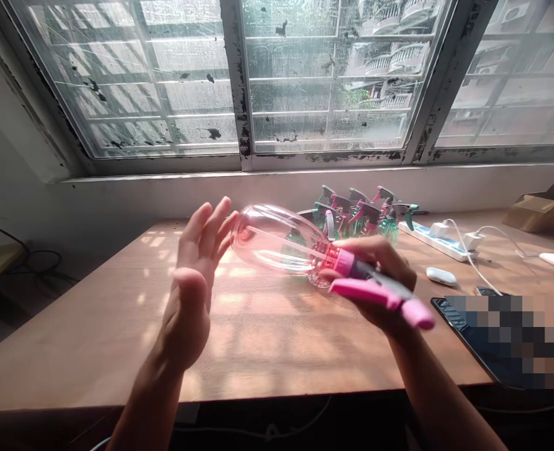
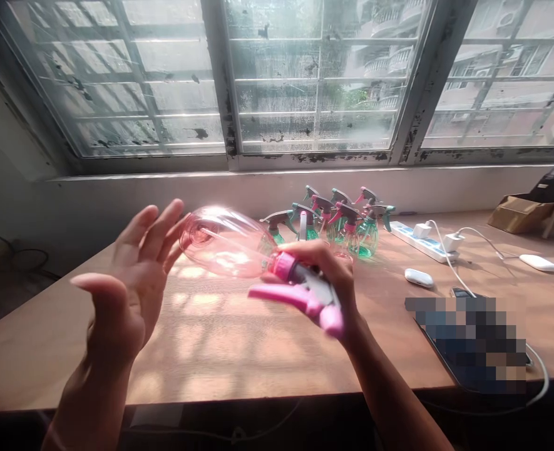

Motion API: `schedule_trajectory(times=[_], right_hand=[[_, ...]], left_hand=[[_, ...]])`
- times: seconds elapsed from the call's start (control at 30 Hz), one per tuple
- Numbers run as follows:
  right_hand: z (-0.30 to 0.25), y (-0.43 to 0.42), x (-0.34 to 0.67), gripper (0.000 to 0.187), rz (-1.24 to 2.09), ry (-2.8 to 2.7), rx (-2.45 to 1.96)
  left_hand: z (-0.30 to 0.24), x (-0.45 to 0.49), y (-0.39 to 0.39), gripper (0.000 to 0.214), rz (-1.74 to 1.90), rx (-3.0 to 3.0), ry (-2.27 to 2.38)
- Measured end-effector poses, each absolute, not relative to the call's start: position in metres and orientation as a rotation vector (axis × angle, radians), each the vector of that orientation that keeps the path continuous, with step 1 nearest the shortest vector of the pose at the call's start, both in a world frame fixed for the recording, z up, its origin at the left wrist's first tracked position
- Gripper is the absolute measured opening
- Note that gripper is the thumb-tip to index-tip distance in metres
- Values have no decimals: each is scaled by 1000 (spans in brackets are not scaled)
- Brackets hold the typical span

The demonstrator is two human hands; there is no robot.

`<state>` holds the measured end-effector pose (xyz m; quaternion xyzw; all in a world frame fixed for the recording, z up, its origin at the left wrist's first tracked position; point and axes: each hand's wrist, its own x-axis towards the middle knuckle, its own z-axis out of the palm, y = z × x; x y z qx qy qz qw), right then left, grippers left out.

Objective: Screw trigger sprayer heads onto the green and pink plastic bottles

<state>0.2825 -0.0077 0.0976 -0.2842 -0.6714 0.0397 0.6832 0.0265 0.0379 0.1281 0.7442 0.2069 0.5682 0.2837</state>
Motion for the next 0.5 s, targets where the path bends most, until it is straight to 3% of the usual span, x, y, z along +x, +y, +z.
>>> schedule_trajectory(times=[0.07,0.13,0.23,0.3,0.37,0.5], right_hand=[[95,-9,278,42,-245,-1636,-617],[93,-9,274,40,-370,-1733,-580],[91,-6,269,36,-293,-1727,-585],[91,-3,267,32,-48,-1584,-615],[91,2,265,26,356,-1364,-622],[93,12,263,44,1102,-983,-626]], left_hand=[[122,26,48,94,1396,1851,617],[118,25,54,98,1356,1761,676],[118,27,54,79,1400,1767,736],[119,32,50,65,1505,1844,696],[118,40,47,70,1689,1965,581],[109,53,48,78,1935,2201,447]])
